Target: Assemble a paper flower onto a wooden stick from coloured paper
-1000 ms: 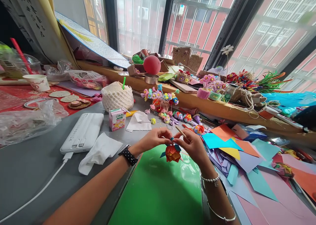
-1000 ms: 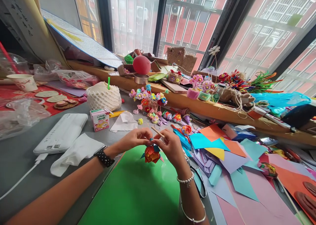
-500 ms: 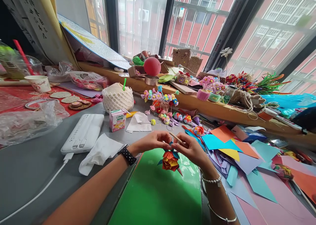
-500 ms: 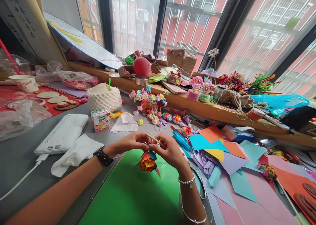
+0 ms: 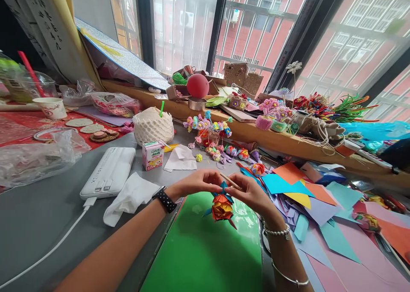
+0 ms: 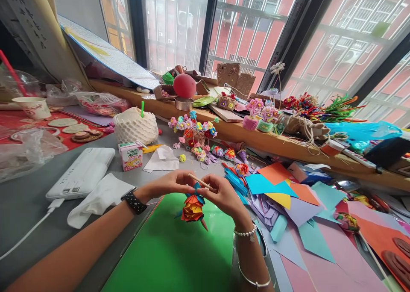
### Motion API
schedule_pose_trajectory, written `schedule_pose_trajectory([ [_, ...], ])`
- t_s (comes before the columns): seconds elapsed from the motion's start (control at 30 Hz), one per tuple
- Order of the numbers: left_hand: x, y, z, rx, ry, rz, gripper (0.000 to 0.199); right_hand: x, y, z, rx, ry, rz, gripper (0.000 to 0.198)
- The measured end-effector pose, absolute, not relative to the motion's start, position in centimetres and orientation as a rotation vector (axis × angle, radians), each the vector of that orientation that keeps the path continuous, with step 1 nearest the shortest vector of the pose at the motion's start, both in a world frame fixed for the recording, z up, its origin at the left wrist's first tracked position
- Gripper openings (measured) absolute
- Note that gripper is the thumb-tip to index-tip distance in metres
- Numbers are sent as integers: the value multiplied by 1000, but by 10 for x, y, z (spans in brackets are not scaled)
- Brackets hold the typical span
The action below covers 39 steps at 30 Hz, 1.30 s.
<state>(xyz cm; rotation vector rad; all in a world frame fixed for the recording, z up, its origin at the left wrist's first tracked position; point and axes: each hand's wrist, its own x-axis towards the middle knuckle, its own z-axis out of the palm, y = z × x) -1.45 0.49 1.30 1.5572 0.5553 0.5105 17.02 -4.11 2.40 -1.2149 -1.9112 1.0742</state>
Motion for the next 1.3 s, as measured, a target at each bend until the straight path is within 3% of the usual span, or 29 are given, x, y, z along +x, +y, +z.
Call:
schedule_pose_trajectory([
  [0.53,-14,11,6,1629,678,537,27,164,-33,7,-1271,-1898,963,11],
  [1.3,-16,8,9,1989,698,537,20,167,-30,5,-1288,-1915,955,13],
])
